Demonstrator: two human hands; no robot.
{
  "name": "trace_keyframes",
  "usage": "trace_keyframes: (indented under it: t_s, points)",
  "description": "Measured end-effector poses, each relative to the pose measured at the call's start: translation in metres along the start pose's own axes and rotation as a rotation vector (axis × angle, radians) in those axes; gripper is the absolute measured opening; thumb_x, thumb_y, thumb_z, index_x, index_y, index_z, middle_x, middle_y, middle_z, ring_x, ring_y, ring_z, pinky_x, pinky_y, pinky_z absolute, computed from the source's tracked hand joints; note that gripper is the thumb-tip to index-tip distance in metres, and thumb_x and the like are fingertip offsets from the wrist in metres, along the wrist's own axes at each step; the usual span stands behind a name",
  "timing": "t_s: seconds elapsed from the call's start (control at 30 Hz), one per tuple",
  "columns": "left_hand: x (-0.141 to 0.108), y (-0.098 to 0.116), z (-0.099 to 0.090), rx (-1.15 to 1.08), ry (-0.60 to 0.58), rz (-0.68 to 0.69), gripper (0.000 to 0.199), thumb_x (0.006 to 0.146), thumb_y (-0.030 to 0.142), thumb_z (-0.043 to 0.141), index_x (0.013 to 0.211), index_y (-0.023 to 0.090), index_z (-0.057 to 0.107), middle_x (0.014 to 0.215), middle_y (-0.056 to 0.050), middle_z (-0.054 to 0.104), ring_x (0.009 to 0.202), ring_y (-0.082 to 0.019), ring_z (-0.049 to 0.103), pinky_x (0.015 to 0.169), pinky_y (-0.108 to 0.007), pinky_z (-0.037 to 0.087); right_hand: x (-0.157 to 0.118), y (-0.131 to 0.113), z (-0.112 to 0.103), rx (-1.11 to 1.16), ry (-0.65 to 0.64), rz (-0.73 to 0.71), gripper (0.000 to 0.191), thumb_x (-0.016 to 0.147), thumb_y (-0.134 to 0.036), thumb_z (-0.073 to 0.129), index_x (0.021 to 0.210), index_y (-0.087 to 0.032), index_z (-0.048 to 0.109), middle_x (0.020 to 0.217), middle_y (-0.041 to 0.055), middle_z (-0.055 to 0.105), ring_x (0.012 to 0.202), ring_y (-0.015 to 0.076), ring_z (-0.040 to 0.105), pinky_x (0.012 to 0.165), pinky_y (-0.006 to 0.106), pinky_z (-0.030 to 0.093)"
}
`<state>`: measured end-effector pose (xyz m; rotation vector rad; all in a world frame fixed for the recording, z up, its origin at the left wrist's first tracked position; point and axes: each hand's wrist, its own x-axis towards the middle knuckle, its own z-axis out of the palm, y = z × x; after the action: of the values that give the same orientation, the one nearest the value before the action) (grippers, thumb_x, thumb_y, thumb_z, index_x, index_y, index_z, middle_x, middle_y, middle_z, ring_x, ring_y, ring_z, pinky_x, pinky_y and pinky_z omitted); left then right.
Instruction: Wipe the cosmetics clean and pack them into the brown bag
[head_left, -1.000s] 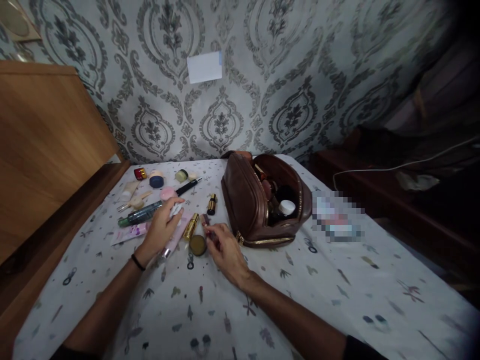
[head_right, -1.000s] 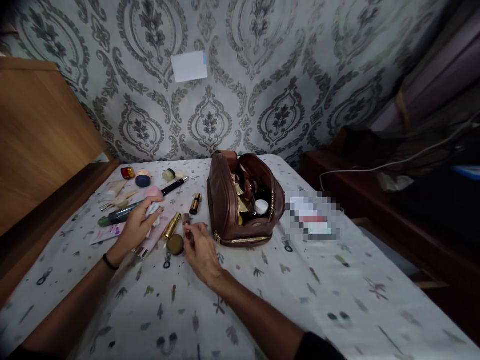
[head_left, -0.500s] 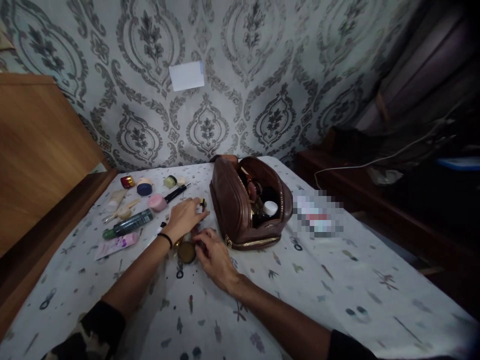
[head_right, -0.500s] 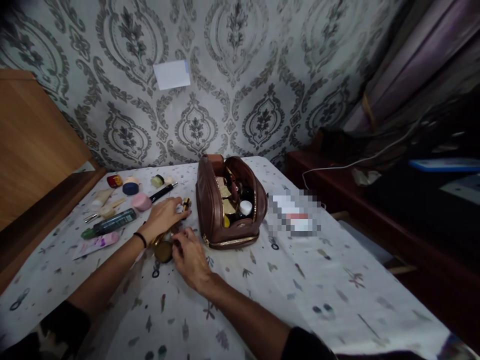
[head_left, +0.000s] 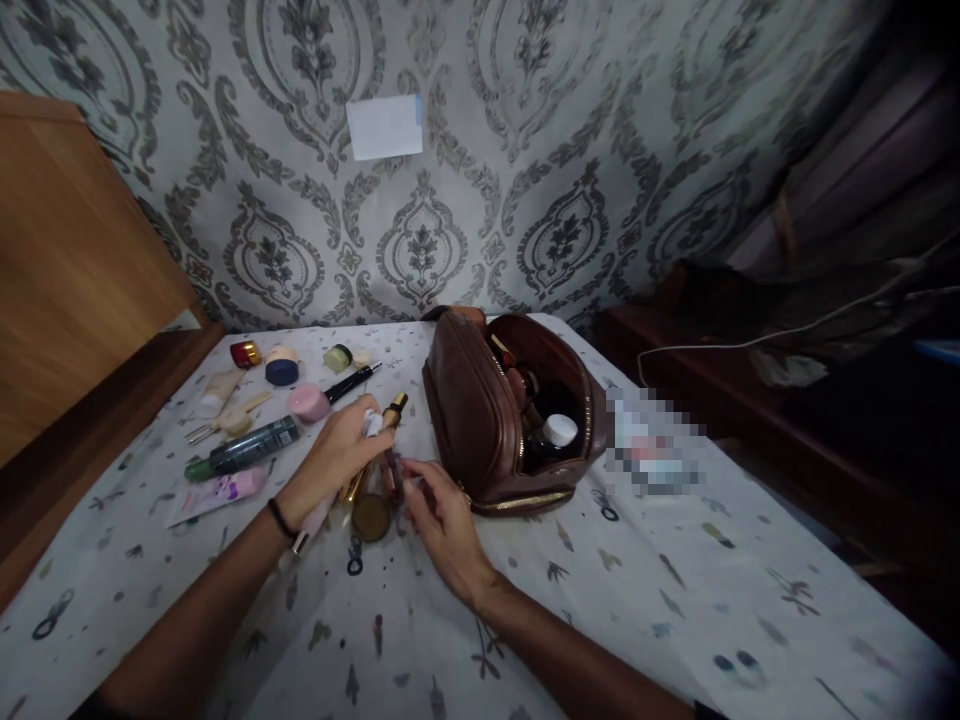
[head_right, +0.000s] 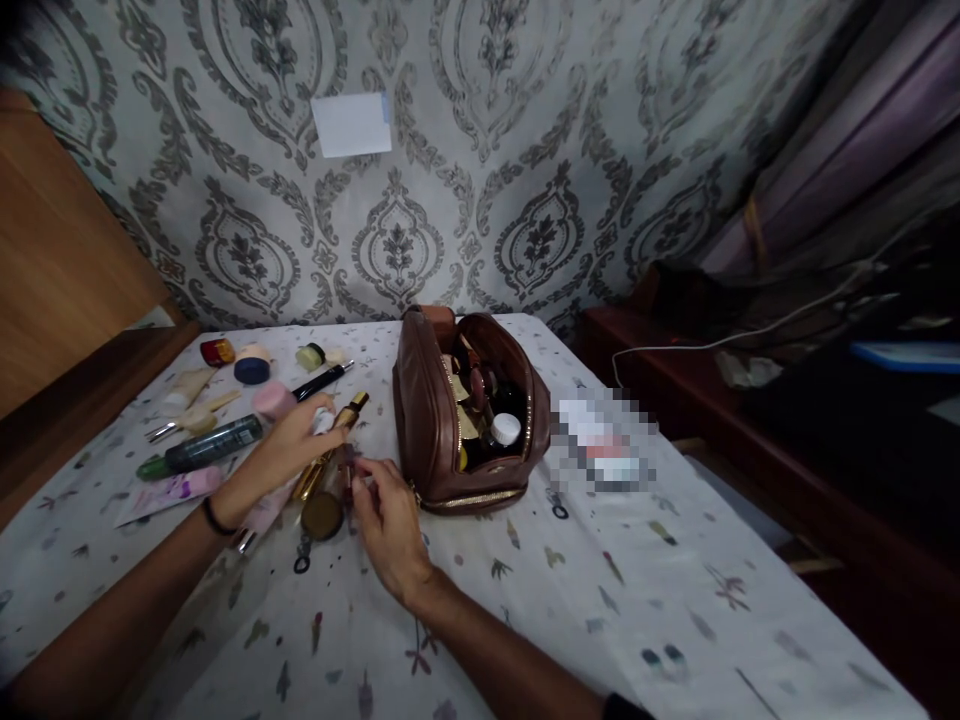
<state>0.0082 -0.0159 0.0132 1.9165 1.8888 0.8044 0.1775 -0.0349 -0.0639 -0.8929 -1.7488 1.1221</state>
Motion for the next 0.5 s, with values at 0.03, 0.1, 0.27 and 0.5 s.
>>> trace_keyframes:
  t_s: [0.03, 0.1, 0.27, 0.5]
  points:
    - [-0.010, 0.003, -0.003, -0.064, 0.016, 0.001, 0.012, 0.083, 0.032, 0.053, 0.078, 0.023, 0.046, 0.065, 0.006, 0.051, 0.063, -0.016, 0.053, 0.055, -0.026, 0.036, 0.000, 0.000, 0.000, 0.065, -0.004, 0.050, 0.035, 0.099, -0.038, 0.044, 0.123, -0.018, 0.060, 0.087, 0.0052, 0.062, 0.066, 0.0160, 0.057, 0.063, 0.029, 0.048]
    - [-0.033, 0.010, -0.005, -0.097, 0.025, 0.016, 0.016, 0.083, 0.033, 0.054, 0.075, 0.025, 0.043, 0.062, 0.006, 0.050, 0.058, -0.015, 0.050, 0.053, -0.027, 0.036, 0.000, -0.004, 0.001, 0.193, -0.037, 0.125, 0.046, 0.100, -0.048, 0.041, 0.130, -0.017, 0.057, 0.073, 0.0010, 0.059, 0.057, 0.0152, 0.054, 0.058, 0.028, 0.046]
    - [-0.077, 0.018, 0.015, 0.043, 0.103, 0.242, 0.011, 0.085, 0.026, 0.053, 0.076, 0.027, 0.046, 0.074, 0.000, 0.059, 0.064, -0.020, 0.058, 0.058, -0.032, 0.043, -0.003, -0.021, 0.001, 0.332, -0.080, 0.131, 0.045, 0.097, -0.059, 0.045, 0.107, -0.020, 0.066, 0.080, 0.0013, 0.062, 0.077, 0.0169, 0.059, 0.076, 0.029, 0.050]
    - [-0.086, 0.002, 0.016, -0.108, 0.117, 0.179, 0.016, 0.093, 0.040, 0.054, 0.100, 0.026, 0.053, 0.090, -0.003, 0.067, 0.082, -0.021, 0.065, 0.074, -0.033, 0.051, -0.006, -0.019, 0.003, 0.531, -0.217, 0.327, 0.050, 0.088, -0.070, 0.052, 0.098, -0.021, 0.061, 0.069, -0.0029, 0.051, 0.052, 0.0113, 0.049, 0.047, 0.024, 0.042]
